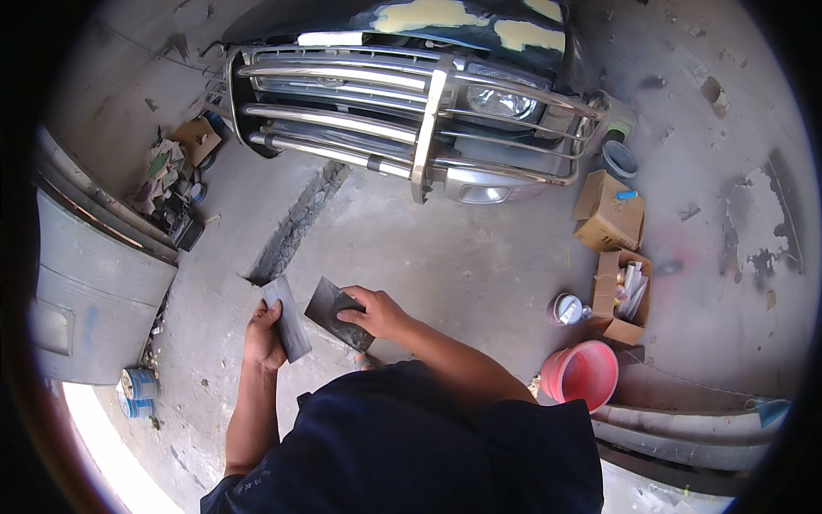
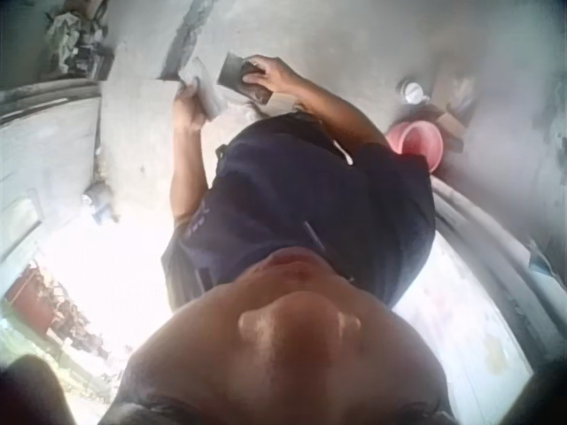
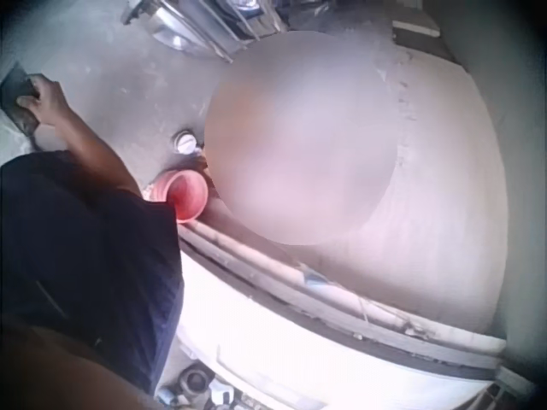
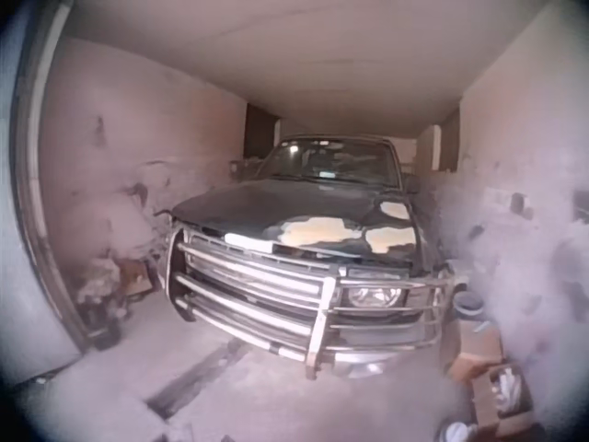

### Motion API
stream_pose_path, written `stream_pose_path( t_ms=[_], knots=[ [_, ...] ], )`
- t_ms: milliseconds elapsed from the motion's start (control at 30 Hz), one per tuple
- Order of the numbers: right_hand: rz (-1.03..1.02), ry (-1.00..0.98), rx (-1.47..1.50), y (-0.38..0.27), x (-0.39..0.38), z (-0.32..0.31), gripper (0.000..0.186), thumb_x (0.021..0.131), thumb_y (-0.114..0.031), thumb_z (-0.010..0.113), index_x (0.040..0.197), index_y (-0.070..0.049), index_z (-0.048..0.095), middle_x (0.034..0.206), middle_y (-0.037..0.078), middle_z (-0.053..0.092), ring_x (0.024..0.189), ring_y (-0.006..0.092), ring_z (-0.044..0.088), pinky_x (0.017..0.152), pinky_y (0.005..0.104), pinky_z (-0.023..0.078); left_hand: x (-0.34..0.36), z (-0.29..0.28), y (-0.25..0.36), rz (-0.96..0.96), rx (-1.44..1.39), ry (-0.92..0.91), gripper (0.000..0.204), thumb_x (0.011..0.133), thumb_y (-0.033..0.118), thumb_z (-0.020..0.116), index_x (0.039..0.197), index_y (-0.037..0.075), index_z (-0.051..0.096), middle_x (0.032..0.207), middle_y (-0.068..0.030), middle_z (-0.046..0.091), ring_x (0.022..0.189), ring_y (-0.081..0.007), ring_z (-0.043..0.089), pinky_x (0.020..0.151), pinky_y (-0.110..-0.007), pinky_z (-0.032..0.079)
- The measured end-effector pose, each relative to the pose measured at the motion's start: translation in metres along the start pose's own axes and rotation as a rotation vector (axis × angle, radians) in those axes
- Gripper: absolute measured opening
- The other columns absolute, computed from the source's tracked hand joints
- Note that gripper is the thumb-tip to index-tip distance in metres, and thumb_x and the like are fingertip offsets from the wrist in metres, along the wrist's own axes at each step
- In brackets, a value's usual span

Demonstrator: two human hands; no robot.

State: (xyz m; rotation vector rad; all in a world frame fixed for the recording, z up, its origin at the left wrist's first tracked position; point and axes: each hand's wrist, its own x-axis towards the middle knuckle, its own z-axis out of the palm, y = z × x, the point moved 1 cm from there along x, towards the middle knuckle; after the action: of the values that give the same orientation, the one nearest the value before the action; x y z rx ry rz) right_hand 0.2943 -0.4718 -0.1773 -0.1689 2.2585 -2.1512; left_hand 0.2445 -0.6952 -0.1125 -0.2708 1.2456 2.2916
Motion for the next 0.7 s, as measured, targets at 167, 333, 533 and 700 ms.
stream_pose_path(
  t_ms=[167,333,533,700],
  knots=[
    [0.063,0.126,0.065,-0.007,-0.018,-0.003,0.032,0.090,-0.013,0.063,0.117,0.003,0.054,0.097,0.008,0.066,0.087,0.0124,0.062,0.078,0.0263,0.051,0.003,0.003,0.019,0.315,0.001,0.137,0.027,0.093,0.002,0.051,0.120,0.005,0.047,0.108,-0.0064,0.061,0.097,-0.0166,0.060,0.087,-0.034,0.049],
    [0.038,-0.003,-0.108,-0.015,-0.022,0.000,0.032,0.090,-0.017,0.063,0.116,0.001,0.055,0.094,0.011,0.068,0.086,0.0124,0.064,0.077,0.0276,0.051,0.000,0.009,0.007,0.423,-0.047,0.129,0.024,0.097,0.008,0.050,0.120,0.007,0.047,0.111,-0.0045,0.059,0.101,-0.0136,0.055,0.089,-0.031,0.045],
    [0.010,0.169,0.030,-0.042,0.036,-0.002,0.038,0.090,-0.028,0.064,0.113,0.001,0.056,0.092,0.011,0.069,0.083,0.0140,0.064,0.074,0.0282,0.050,-0.005,-0.006,-0.020,0.458,0.687,-0.136,0.024,0.099,0.011,0.048,0.122,0.004,0.048,0.114,-0.0043,0.058,0.102,-0.0101,0.053,0.089,-0.027,0.044],
    [0.028,0.060,0.008,-0.028,0.025,-0.002,0.037,0.089,-0.031,0.065,0.109,0.000,0.059,0.091,0.012,0.068,0.084,0.0164,0.064,0.077,0.0309,0.050,-0.004,0.005,-0.012,0.490,0.341,0.057,0.023,0.099,0.011,0.048,0.121,0.004,0.049,0.112,-0.0042,0.058,0.100,-0.0115,0.054,0.090,-0.027,0.044]
  ],
)
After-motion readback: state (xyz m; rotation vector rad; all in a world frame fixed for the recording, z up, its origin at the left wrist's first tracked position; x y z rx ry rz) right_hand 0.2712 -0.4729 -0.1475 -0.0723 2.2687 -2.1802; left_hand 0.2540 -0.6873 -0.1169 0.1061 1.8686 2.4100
